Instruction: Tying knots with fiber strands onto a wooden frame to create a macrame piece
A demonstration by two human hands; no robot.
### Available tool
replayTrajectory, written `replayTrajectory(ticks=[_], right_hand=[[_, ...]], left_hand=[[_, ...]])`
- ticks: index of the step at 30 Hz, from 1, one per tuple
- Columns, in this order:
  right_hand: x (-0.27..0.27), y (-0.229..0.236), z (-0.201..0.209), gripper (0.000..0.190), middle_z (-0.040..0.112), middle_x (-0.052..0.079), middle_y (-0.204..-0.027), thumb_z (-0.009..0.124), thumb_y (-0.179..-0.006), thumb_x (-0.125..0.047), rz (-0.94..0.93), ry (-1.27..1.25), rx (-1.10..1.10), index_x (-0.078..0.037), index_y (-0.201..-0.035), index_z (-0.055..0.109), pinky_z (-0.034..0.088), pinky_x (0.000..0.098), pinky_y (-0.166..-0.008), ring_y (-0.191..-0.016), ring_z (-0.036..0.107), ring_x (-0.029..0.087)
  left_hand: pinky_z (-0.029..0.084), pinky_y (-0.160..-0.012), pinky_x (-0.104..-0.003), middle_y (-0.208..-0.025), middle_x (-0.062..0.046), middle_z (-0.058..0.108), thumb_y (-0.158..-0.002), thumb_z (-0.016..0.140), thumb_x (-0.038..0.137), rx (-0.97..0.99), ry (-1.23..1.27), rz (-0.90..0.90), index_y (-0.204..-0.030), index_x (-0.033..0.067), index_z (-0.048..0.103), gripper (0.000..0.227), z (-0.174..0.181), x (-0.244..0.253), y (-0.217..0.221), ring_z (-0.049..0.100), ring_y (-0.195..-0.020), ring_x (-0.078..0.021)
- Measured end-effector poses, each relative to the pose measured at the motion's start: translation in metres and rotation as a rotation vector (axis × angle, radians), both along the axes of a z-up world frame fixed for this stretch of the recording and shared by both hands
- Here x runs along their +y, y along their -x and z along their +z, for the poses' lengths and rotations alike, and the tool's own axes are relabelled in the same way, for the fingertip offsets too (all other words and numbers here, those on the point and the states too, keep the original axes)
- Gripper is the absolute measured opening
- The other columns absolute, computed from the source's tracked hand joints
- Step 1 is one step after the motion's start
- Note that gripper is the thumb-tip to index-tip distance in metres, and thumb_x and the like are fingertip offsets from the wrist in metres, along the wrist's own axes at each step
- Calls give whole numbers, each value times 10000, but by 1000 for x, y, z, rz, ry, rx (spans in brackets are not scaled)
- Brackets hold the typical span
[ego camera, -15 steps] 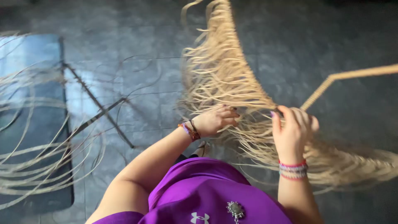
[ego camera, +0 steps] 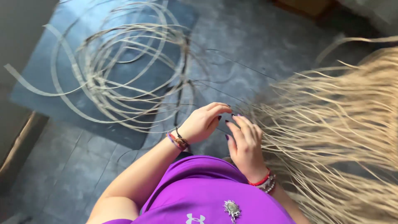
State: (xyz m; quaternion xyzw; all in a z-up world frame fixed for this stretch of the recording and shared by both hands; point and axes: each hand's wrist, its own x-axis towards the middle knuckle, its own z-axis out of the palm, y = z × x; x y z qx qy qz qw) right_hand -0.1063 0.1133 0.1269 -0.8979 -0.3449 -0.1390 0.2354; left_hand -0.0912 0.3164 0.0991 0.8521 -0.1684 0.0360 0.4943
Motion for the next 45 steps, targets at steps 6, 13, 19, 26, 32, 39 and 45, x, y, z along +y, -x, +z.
replayTrajectory(ticks=[6,13,19,26,32,39,45], right_hand=[[100,-16,-6,409,605,119,-1345,609,-953,-177,178,-57,46,-93,-1353,608,417,441,-1054,-1279,590,304],[173,-72,-54,476,606,151,-1336,623,-957,-162,356,-37,198,-67,-1420,564,427,437,-1033,-1280,583,332],[261,-154,-177,605,522,243,-1472,626,-918,-79,418,-233,1063,-86,-1509,498,511,425,-1031,-1332,561,374],[341,-206,-214,365,571,71,-1273,597,-1021,-91,60,-822,1932,-122,-1379,533,430,444,-1101,-1270,574,252],[327,-191,-118,144,495,8,-885,448,-1077,-54,201,-796,1961,-121,-1129,565,385,238,-607,-695,421,97],[254,-196,-59,161,323,-50,-664,574,-992,-65,341,-494,1839,26,-1111,632,224,167,-381,-518,242,16],[207,-209,-54,236,537,111,-925,589,-963,-13,271,-503,1643,-102,-1170,520,270,180,-381,-502,345,52]], left_hand=[[605,-839,-432,-1264,-15,658,-922,534,57,-20,60,246,-1295,225,611,416,-15,91,38,737,-1020,-260],[608,-843,-471,-1199,-89,671,-893,541,0,46,176,474,-1303,167,616,449,-25,146,40,735,-1011,-340],[604,-856,-451,-1180,-108,667,-892,490,-19,134,367,690,-1321,141,622,477,-49,174,24,745,-1024,-324],[549,-975,-393,-1266,-168,700,-1014,547,243,510,1081,887,-1379,107,585,391,-128,191,10,706,-1138,-257],[485,-1069,-367,-1417,-136,616,-1015,555,557,514,1854,616,-1483,158,477,620,-111,191,-29,631,-1262,-228],[628,-847,-433,-805,-119,733,-1083,468,371,113,1912,597,-1319,96,633,399,-33,235,-68,773,-894,-287],[288,-510,-218,-643,85,199,-1069,392,500,-258,1910,703,-950,202,582,373,-18,316,-57,283,-520,-75]])
